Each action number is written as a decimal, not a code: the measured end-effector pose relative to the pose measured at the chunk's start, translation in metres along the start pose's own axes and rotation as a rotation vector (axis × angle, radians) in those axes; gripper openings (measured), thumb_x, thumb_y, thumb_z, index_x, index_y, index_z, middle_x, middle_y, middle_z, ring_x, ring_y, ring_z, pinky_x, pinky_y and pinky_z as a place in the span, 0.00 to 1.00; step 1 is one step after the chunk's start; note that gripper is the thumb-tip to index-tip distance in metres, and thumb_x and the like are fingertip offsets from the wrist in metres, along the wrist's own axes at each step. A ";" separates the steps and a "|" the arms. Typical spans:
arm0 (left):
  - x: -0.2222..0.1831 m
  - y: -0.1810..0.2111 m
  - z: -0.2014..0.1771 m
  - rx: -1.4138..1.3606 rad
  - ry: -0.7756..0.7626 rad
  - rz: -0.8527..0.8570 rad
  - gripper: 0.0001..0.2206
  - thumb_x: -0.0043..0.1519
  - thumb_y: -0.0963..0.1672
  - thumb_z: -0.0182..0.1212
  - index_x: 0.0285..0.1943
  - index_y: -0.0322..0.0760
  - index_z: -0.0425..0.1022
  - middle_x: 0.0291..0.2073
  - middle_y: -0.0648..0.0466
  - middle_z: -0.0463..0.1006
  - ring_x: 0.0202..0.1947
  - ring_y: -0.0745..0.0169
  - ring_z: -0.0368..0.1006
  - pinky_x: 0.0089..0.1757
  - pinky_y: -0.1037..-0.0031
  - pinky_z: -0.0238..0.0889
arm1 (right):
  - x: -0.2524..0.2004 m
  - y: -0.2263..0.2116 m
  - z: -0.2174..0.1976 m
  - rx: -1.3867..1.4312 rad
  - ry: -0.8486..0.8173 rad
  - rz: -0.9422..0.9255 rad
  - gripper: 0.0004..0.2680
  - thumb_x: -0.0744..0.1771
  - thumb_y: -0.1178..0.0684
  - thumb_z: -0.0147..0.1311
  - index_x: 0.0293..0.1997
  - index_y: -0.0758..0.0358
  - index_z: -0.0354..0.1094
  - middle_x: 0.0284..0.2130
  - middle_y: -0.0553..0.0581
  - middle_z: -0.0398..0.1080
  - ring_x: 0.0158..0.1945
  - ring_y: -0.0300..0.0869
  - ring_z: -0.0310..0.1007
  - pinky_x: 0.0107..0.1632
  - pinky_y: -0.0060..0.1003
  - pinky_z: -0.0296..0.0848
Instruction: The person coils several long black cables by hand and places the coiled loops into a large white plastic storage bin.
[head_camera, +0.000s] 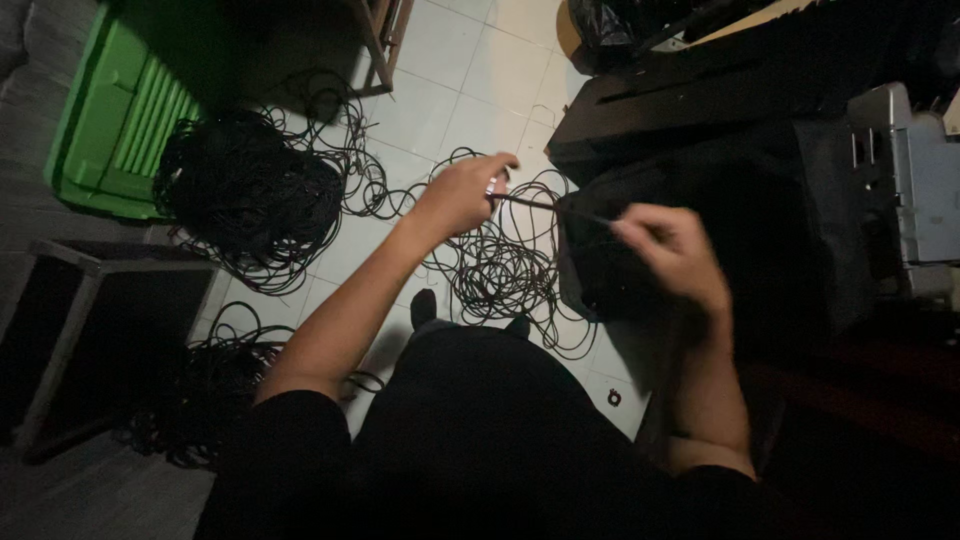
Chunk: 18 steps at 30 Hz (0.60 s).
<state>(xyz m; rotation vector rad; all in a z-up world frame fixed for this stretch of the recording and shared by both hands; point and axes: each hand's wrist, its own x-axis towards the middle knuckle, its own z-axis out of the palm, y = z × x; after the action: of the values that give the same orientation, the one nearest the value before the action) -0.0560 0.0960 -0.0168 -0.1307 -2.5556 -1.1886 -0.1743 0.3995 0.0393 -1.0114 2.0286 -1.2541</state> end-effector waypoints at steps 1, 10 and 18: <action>-0.003 -0.008 -0.004 0.000 0.038 0.017 0.13 0.58 0.37 0.55 0.53 0.32 0.73 0.36 0.41 0.80 0.39 0.37 0.76 0.41 0.56 0.68 | -0.007 0.012 -0.015 -0.014 0.048 -0.086 0.08 0.70 0.55 0.53 0.31 0.64 0.71 0.23 0.44 0.65 0.27 0.28 0.61 0.31 0.27 0.60; -0.018 -0.028 -0.050 -0.046 -0.081 -0.398 0.14 0.57 0.37 0.52 0.52 0.40 0.69 0.35 0.41 0.82 0.36 0.37 0.79 0.39 0.54 0.71 | -0.053 0.143 -0.092 0.102 0.308 0.295 0.11 0.74 0.53 0.55 0.33 0.67 0.69 0.25 0.47 0.61 0.30 0.32 0.56 0.34 0.31 0.55; 0.006 0.015 0.005 0.034 -0.231 -0.147 0.18 0.56 0.37 0.54 0.56 0.39 0.67 0.31 0.38 0.81 0.33 0.33 0.77 0.37 0.49 0.68 | 0.035 0.045 0.042 -0.045 -0.092 0.059 0.14 0.69 0.53 0.52 0.60 0.67 0.66 0.46 0.56 0.74 0.50 0.39 0.72 0.53 0.35 0.70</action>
<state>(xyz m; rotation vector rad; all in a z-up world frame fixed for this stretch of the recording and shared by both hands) -0.0595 0.1091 -0.0066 -0.0770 -2.8275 -1.2460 -0.1767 0.3623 -0.0215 -1.0032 2.0091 -1.1162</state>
